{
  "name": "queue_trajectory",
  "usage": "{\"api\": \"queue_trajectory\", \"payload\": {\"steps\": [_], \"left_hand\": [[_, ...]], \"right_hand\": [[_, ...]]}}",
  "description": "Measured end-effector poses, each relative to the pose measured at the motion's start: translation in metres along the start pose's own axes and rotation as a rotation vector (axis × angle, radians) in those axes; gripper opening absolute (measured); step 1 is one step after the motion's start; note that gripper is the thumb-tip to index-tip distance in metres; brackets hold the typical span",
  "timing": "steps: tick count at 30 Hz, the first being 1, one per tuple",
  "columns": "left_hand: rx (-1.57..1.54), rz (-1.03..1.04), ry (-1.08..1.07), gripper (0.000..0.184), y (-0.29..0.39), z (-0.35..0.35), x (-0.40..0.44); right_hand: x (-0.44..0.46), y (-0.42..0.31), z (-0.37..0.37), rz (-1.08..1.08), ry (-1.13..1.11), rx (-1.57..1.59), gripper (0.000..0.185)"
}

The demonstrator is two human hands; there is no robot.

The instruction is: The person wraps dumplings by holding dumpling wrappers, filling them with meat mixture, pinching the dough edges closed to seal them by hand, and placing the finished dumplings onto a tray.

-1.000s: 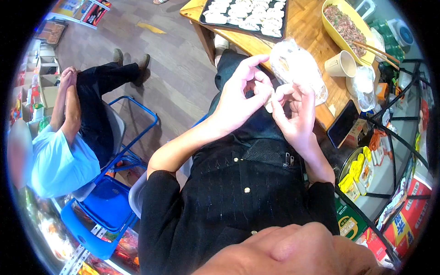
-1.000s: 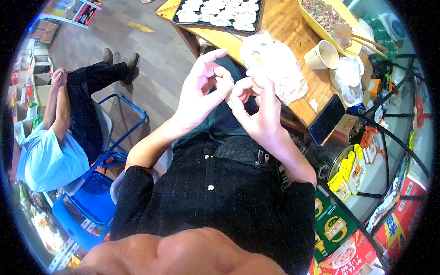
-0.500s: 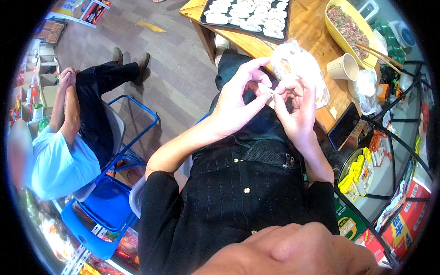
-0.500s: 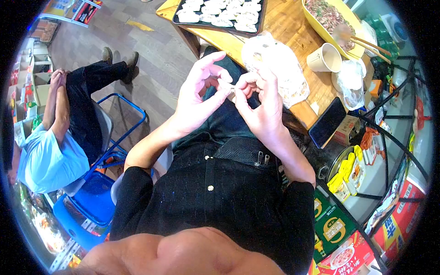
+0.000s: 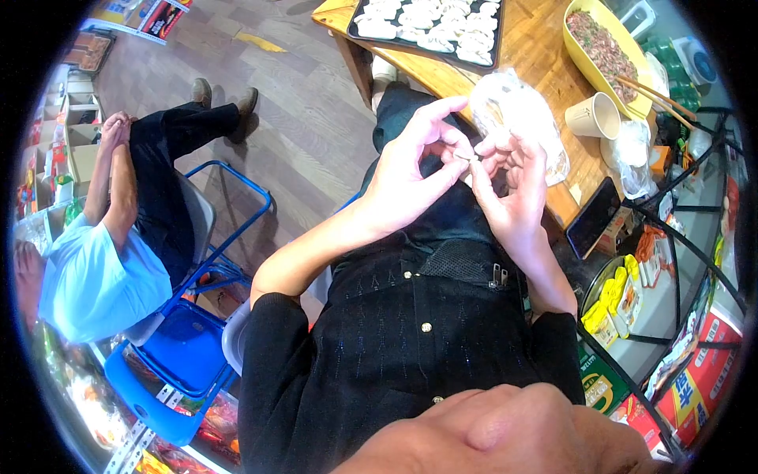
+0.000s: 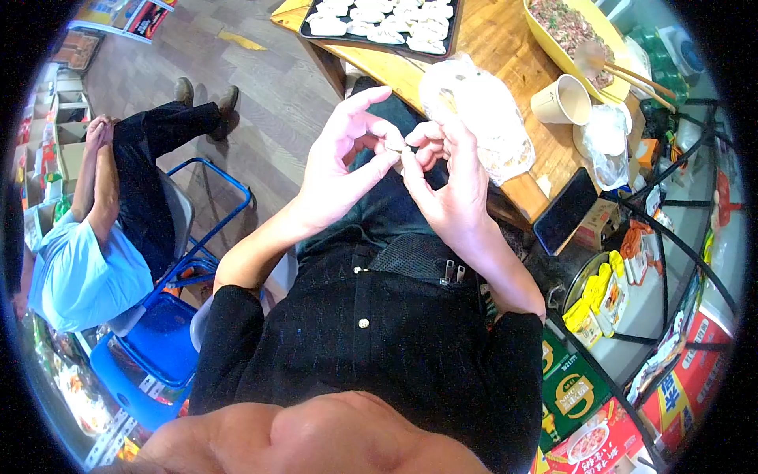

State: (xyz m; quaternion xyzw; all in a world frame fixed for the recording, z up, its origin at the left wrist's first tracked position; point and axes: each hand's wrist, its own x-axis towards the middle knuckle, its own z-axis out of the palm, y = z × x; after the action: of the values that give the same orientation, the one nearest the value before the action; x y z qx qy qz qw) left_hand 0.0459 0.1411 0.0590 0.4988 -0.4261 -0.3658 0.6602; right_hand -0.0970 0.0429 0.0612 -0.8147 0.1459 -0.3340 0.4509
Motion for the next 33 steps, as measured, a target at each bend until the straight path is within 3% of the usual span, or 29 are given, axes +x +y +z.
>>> {"api": "queue_trajectory", "payload": {"steps": [9,14,15,20,25,33], "left_hand": [[-0.01,-0.021,0.038,0.065,-0.004,-0.002,-0.003],[-0.039,0.014,0.038,0.069,-0.008,-0.002,-0.006],[-0.038,0.038,0.03,0.071,-0.008,-0.001,-0.007],[-0.118,0.054,0.07,0.077,-0.003,0.001,-0.01],[0.039,0.001,0.114,0.071,-0.008,0.002,-0.011],[0.179,-0.045,0.161,0.07,-0.017,0.012,-0.006]], "right_hand": [[-0.002,0.004,-0.004,0.01,-0.059,-0.035,0.069],[-0.001,-0.006,0.0,-0.038,-0.054,0.124,0.061],[0.0,-0.013,0.006,0.012,0.038,0.178,0.047],[0.014,-0.018,-0.001,0.01,0.001,-0.005,0.024],[0.023,-0.006,-0.008,-0.462,-0.109,-0.301,0.039],[0.031,0.006,-0.019,-0.593,-0.29,-0.469,0.035]]}}
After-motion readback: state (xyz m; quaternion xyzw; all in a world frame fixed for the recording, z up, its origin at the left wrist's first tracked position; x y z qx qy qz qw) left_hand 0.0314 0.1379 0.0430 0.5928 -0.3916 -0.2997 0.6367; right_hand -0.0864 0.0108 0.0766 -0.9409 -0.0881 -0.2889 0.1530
